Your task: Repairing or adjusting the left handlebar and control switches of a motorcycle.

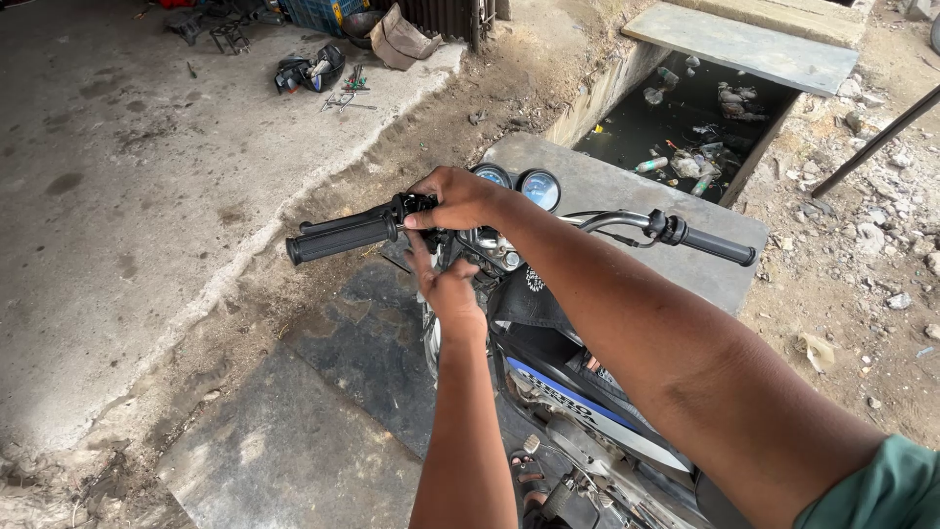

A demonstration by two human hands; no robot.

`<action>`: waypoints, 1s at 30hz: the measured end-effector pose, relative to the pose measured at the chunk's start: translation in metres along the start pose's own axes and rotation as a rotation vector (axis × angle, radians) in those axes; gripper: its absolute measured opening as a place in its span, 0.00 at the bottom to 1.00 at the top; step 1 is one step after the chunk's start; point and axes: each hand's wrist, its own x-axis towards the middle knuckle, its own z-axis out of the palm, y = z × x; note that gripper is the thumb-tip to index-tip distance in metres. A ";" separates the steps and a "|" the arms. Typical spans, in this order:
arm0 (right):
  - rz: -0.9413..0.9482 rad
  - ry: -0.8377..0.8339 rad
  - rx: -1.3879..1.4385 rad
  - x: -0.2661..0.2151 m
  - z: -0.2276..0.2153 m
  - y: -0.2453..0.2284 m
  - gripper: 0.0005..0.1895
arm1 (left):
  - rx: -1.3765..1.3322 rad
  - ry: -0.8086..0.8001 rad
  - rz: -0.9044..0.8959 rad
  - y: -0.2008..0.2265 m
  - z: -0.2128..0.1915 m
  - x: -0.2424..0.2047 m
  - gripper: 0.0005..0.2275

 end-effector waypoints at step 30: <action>0.052 0.009 0.031 0.003 0.006 0.005 0.24 | 2.281 -0.421 0.431 0.138 -0.021 0.100 0.16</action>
